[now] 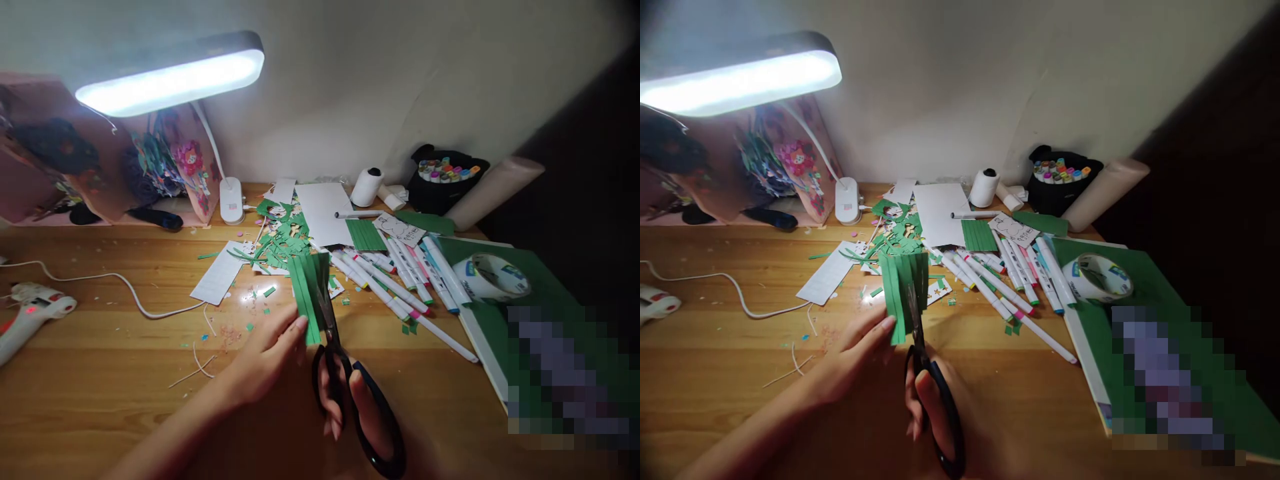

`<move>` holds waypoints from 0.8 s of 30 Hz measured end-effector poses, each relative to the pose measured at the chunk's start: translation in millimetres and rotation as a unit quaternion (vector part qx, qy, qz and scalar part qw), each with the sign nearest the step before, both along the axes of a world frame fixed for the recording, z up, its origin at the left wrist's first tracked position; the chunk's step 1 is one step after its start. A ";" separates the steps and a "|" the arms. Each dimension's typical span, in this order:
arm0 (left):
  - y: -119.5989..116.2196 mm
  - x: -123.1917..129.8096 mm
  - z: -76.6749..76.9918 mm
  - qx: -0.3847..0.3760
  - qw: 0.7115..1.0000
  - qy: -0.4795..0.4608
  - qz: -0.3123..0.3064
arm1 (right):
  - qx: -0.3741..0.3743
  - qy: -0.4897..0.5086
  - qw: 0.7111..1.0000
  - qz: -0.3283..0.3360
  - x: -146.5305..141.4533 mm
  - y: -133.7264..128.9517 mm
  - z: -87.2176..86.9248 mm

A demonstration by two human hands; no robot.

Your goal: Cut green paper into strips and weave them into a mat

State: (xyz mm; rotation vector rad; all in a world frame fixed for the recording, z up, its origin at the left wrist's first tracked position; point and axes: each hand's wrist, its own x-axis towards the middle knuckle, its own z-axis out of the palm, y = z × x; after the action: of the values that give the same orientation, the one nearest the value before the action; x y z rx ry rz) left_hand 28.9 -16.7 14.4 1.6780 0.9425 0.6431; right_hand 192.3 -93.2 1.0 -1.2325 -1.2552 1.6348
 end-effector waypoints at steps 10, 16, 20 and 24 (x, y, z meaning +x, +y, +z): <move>15.4 -13.2 5.3 0.113 0.987 0.041 0.106 | -0.043 0.041 0.987 0.151 1.2 -5.3 -3.5; 9.0 -5.4 0.9 0.126 0.986 0.062 0.087 | -0.066 0.029 0.986 0.150 3.0 3.4 10.6; 8.1 -4.1 -0.4 0.122 0.987 0.058 0.083 | -0.058 0.020 0.990 0.127 1.9 3.3 13.0; 7.6 -3.4 -1.2 0.111 0.989 0.051 0.088 | -0.059 0.021 0.990 0.127 2.6 0.3 4.9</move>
State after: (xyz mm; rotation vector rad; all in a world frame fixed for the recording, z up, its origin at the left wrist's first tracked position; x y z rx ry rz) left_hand 25.5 -9.1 13.2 1.8508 1.1351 0.8104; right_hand 194.9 -92.9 5.9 -1.1374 -1.3501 1.9323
